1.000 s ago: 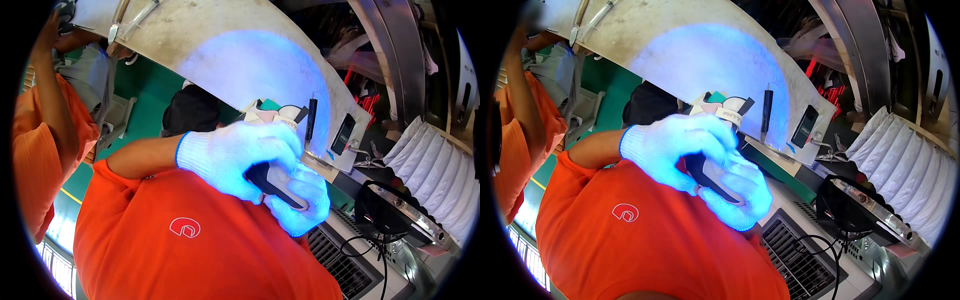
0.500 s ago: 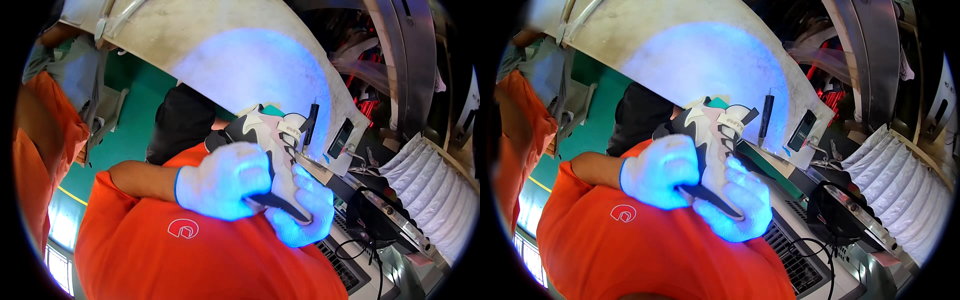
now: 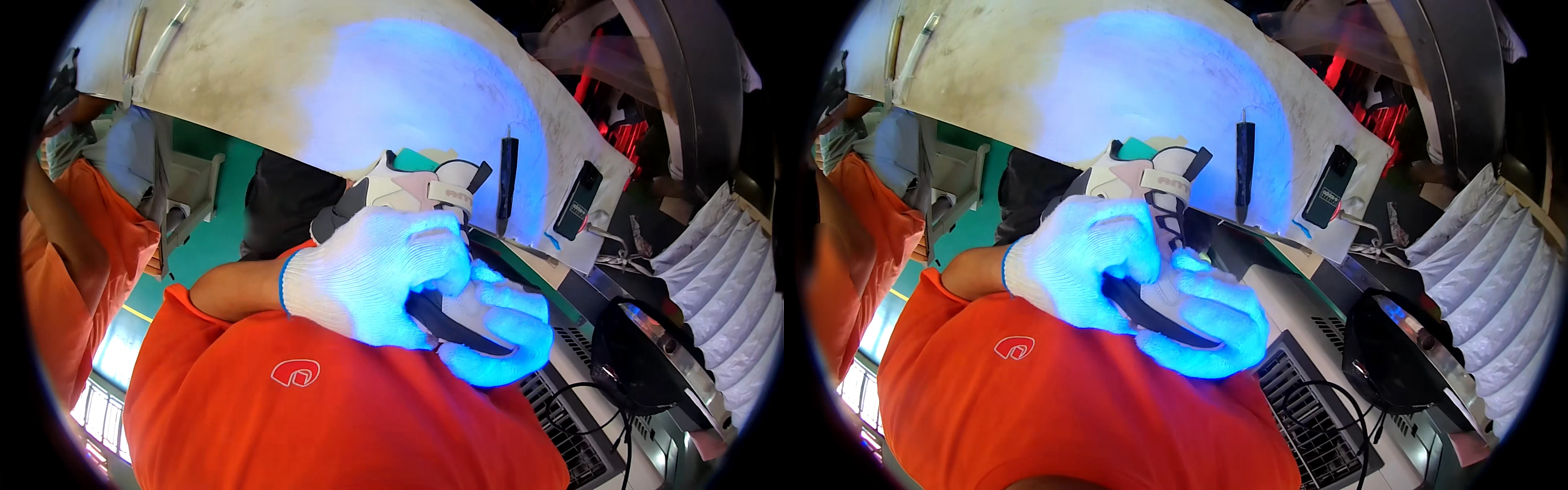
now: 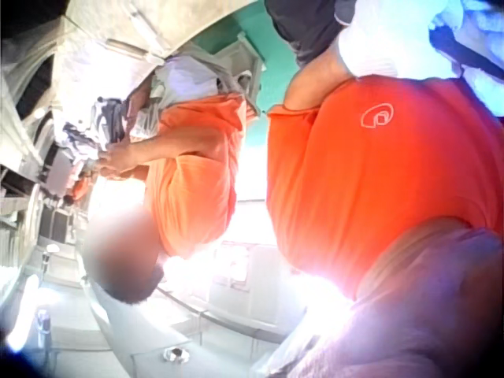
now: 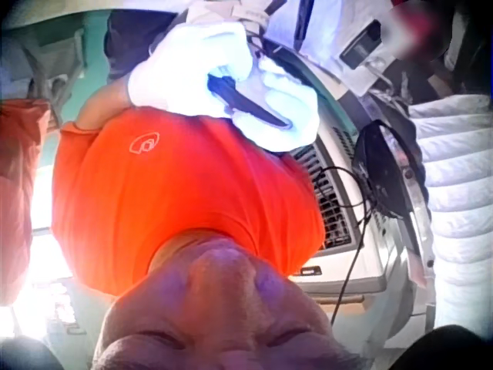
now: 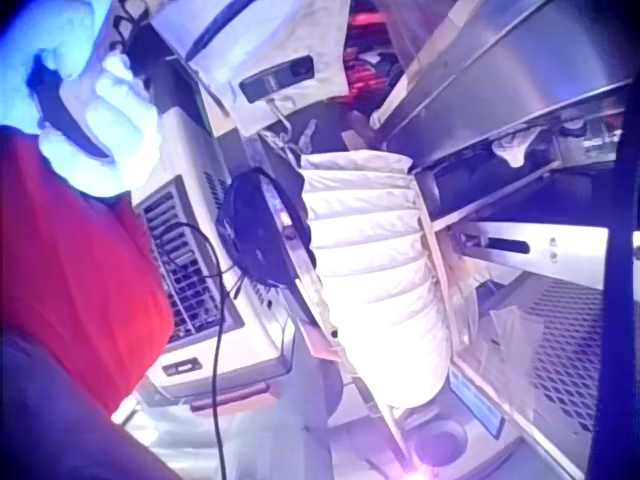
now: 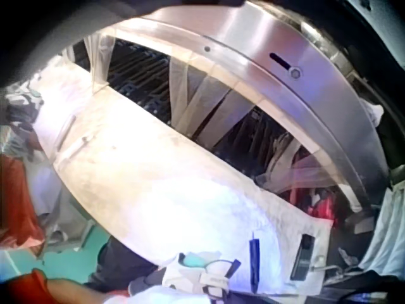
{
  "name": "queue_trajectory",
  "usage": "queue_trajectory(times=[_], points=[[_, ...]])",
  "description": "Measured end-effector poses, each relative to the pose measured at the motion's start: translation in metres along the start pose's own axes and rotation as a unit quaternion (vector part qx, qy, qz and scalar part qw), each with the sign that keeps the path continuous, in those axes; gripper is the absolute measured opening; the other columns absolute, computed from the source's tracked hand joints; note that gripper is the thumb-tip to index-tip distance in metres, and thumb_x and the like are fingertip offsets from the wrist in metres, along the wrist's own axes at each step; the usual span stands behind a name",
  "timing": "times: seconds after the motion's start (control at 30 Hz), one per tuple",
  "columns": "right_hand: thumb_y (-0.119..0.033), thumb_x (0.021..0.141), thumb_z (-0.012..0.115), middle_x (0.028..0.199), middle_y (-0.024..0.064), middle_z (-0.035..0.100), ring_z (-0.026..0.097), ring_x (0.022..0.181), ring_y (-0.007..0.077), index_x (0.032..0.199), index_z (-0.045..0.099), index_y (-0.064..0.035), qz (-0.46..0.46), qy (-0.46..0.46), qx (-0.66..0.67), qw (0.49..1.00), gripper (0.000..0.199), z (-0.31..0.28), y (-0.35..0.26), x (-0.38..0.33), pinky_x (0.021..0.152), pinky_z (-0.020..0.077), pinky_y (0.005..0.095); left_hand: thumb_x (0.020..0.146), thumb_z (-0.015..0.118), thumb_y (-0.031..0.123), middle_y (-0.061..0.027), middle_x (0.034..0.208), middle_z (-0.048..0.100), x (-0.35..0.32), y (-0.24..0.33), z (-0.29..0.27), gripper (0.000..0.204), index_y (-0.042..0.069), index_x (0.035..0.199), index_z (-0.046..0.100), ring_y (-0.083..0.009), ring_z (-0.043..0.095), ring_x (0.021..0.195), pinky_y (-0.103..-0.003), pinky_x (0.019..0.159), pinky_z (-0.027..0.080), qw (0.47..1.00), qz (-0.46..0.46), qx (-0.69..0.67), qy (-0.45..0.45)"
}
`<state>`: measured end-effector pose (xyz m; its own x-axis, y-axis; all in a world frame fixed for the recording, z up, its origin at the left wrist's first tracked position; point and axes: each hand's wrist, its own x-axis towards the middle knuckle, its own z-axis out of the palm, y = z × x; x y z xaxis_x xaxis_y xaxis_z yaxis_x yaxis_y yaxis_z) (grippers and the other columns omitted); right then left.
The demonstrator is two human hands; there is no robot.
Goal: The person assembles a sneaker by hand, using a syringe to inject adhesive into the sole and a scraper to smooth the surface. They repeatedly pick up and place the shoe on a conveyor belt while working at a factory workstation.
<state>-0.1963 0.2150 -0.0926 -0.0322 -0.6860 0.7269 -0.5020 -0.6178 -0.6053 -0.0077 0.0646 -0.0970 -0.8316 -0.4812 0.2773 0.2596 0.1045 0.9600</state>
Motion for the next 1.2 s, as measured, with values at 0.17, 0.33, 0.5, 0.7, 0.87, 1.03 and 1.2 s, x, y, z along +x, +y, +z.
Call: queue_trajectory(times=[0.17, 0.33, 0.5, 0.7, 0.87, 1.03, 1.2], points=[[-0.015, 0.086, 0.083, 0.127, 0.0237, 0.069, 0.073, 0.109, 0.0382, 0.130, 0.063, -0.0017, 0.158, 0.109, 0.116, 0.975, 0.050, 0.000, 0.007, -0.036, 0.100, 0.0615, 0.0536, 0.063, 0.098, 0.026, -0.0115, 0.100, 0.066, 0.037, 0.003, 0.010, 0.053, 0.008, 0.104, 0.069, -0.0345, 0.070, 0.090, -0.045, 0.075, 0.058, 0.977, -0.053, 0.179, -0.106], [-0.053, 0.079, 0.100, 0.123, 0.0177, 0.079, 0.076, 0.108, 0.0285, 0.122, 0.078, 0.0065, 0.321, -0.021, 0.058, 0.945, 0.077, -0.005, 0.055, -0.058, 0.094, 0.0593, 0.0390, 0.068, 0.095, 0.026, -0.0155, 0.105, 0.066, 0.054, -0.017, 0.027, 0.052, 0.006, 0.104, 0.064, -0.0414, 0.072, 0.093, -0.050, 0.078, 0.059, 0.895, -0.107, 0.405, -0.151], [-0.015, 0.074, 0.099, 0.126, 0.0151, 0.081, 0.078, 0.113, 0.0264, 0.127, 0.079, 0.0033, 0.355, 0.022, 0.091, 0.930, 0.059, -0.008, 0.057, -0.072, 0.101, 0.0603, 0.0374, 0.072, 0.093, 0.026, -0.0149, 0.106, 0.065, 0.057, -0.018, 0.038, 0.048, 0.008, 0.107, 0.064, -0.0400, 0.072, 0.095, -0.048, 0.077, 0.059, 0.859, -0.106, 0.465, -0.189], [-0.026, 0.079, 0.100, 0.131, 0.0188, 0.080, 0.077, 0.120, 0.0279, 0.131, 0.079, 0.0051, 0.309, 0.011, 0.085, 0.947, 0.064, -0.010, 0.062, -0.075, 0.107, 0.0593, 0.0388, 0.070, 0.100, 0.030, -0.0150, 0.124, 0.067, 0.056, -0.004, 0.011, 0.067, 0.010, 0.127, 0.069, -0.0375, 0.071, 0.110, -0.047, 0.092, 0.059, 0.911, -0.152, 0.306, -0.231], [-0.024, 0.078, 0.099, 0.136, 0.0227, 0.078, 0.076, 0.128, 0.0298, 0.135, 0.077, 0.0070, 0.320, 0.016, 0.077, 0.944, 0.068, -0.009, 0.064, -0.079, 0.112, 0.0579, 0.0398, 0.063, 0.104, 0.030, -0.0242, 0.150, 0.058, -0.011, 0.018, 0.008, 0.096, 0.010, 0.147, 0.063, -0.0457, 0.065, 0.128, -0.051, 0.106, 0.058, 0.818, -0.061, 0.571, -0.030], [-0.026, 0.080, 0.097, 0.132, 0.0226, 0.080, 0.078, 0.122, 0.0310, 0.130, 0.078, 0.0062, 0.293, 0.000, 0.060, 0.954, 0.063, -0.014, 0.069, -0.070, 0.106, 0.0603, 0.0395, 0.066, 0.101, 0.034, -0.0148, 0.112, 0.071, -0.037, 0.011, 0.001, 0.066, 0.006, 0.118, 0.070, -0.0385, 0.069, 0.112, -0.050, 0.094, 0.057, 0.783, -0.182, 0.592, -0.059], [-0.026, 0.080, 0.098, 0.134, 0.0219, 0.079, 0.078, 0.124, 0.0295, 0.134, 0.077, 0.0056, 0.316, -0.017, 0.086, 0.945, 0.067, -0.018, 0.077, -0.068, 0.106, 0.0600, 0.0393, 0.073, 0.090, 0.028, -0.0149, 0.107, 0.068, -0.004, 0.002, 0.025, 0.044, 0.006, 0.105, 0.068, -0.0379, 0.067, 0.105, -0.050, 0.089, 0.055, 0.759, -0.093, 0.636, -0.102]])
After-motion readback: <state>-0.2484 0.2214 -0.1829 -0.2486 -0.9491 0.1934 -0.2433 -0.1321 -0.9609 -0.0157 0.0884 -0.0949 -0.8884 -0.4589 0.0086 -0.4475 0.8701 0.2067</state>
